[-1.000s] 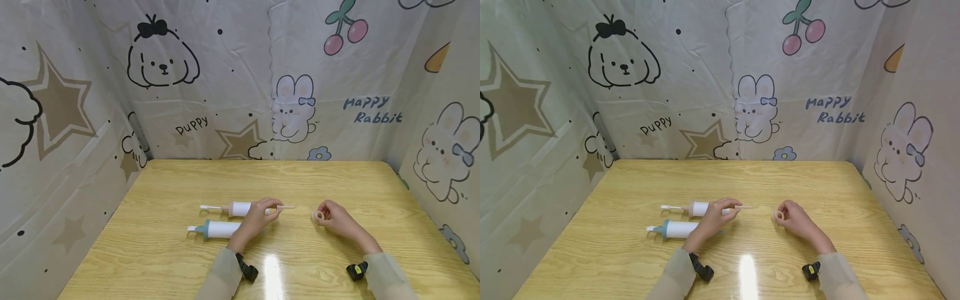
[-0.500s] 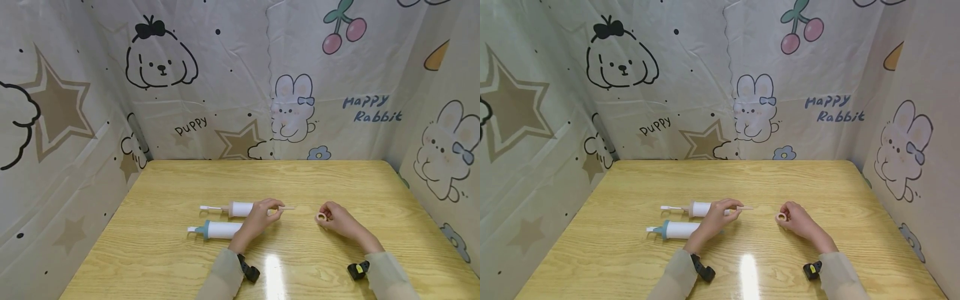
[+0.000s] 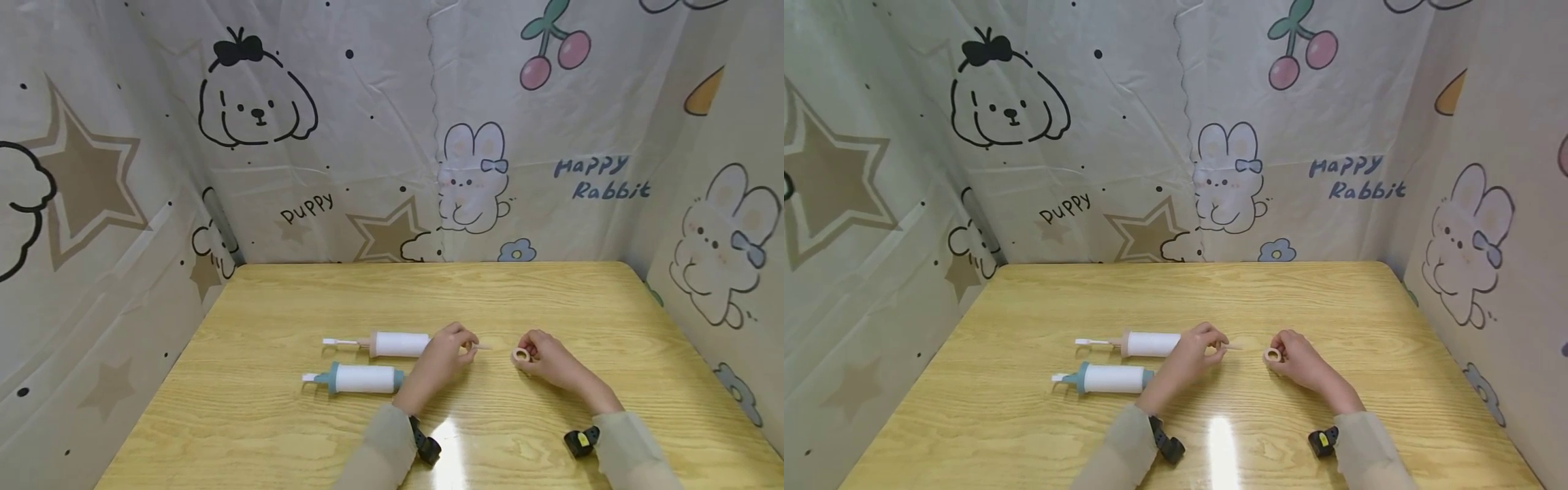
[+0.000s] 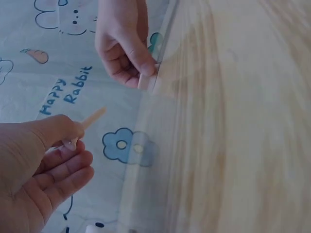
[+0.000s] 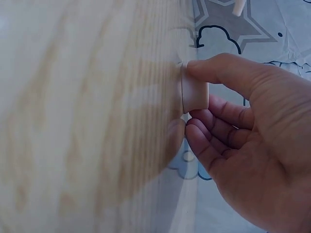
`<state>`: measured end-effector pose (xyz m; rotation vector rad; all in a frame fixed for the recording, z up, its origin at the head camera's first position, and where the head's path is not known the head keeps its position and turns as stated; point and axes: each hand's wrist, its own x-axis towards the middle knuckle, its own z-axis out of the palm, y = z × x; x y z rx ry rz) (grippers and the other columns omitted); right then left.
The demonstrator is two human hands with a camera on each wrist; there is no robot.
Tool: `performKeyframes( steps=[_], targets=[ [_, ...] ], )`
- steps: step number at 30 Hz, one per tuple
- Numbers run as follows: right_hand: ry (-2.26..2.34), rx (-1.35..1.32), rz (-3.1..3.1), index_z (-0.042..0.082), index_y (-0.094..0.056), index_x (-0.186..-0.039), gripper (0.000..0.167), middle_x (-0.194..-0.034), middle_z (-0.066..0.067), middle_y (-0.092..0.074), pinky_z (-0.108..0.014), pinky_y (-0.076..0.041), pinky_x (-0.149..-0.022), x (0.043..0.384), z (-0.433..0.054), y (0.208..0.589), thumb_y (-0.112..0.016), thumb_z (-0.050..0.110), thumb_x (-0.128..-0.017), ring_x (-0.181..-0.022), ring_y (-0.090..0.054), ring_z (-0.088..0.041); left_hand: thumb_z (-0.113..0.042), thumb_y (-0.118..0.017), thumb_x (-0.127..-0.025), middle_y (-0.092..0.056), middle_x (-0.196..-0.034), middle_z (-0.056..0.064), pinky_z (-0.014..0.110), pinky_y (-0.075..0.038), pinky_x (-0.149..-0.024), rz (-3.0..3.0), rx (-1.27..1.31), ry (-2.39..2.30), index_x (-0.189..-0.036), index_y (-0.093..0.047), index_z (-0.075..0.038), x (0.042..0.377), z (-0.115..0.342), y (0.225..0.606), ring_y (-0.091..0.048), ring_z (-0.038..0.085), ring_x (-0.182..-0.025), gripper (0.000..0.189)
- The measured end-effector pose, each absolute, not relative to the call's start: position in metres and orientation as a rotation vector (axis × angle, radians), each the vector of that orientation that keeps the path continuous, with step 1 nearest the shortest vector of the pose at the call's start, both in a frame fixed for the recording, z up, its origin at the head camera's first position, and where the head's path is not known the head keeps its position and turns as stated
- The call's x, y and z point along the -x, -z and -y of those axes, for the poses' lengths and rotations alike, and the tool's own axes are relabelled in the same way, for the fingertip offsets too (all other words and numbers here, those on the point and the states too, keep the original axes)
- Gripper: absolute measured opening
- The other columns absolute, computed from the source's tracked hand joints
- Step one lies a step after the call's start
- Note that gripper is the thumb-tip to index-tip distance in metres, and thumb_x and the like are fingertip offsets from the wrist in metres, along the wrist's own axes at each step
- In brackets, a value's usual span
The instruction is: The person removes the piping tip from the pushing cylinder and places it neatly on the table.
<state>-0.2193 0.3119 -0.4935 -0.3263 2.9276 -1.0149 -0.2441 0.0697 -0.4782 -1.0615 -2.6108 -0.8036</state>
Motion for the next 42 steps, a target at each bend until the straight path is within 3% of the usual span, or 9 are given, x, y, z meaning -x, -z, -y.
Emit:
performKeyframes(
  steps=[14,24,42],
  targets=[
    [0.978,0.336,-2.935,0.000,-0.058,-0.097,0.022,-0.090,-0.006,-0.056,-0.021,-0.040,-0.066,0.221,-0.310,0.496,-0.072,0.014,-0.087,-0.081,-0.047,-0.013,-0.013,-0.070,-0.090,-0.063,-0.086,0.000,0.008,-0.042,-0.058,2.797,1.027,0.750,-0.097,-0.073,-0.010,0.245,-0.081,0.491,-0.052,0.002,-0.068,0.008],
    [0.967,0.325,-2.924,0.000,-0.057,-0.098,0.023,-0.090,-0.006,-0.055,-0.021,-0.040,-0.066,0.221,-0.311,0.497,-0.072,0.014,-0.088,-0.081,-0.046,-0.014,-0.018,-0.076,-0.086,-0.059,-0.086,-0.001,0.011,-0.042,-0.058,2.907,0.980,0.790,-0.096,-0.071,-0.011,0.245,-0.082,0.495,-0.051,0.003,-0.068,0.013],
    [0.971,0.337,-2.961,0.002,-0.058,-0.094,0.018,-0.088,-0.005,-0.056,-0.021,-0.040,-0.067,0.221,-0.313,0.496,-0.072,0.013,-0.087,-0.079,-0.047,-0.012,-0.019,-0.075,-0.087,-0.064,-0.091,0.001,0.014,-0.047,-0.065,2.879,0.996,0.694,-0.096,-0.074,-0.012,0.251,-0.086,0.498,-0.056,0.011,-0.080,0.012]
  ],
)
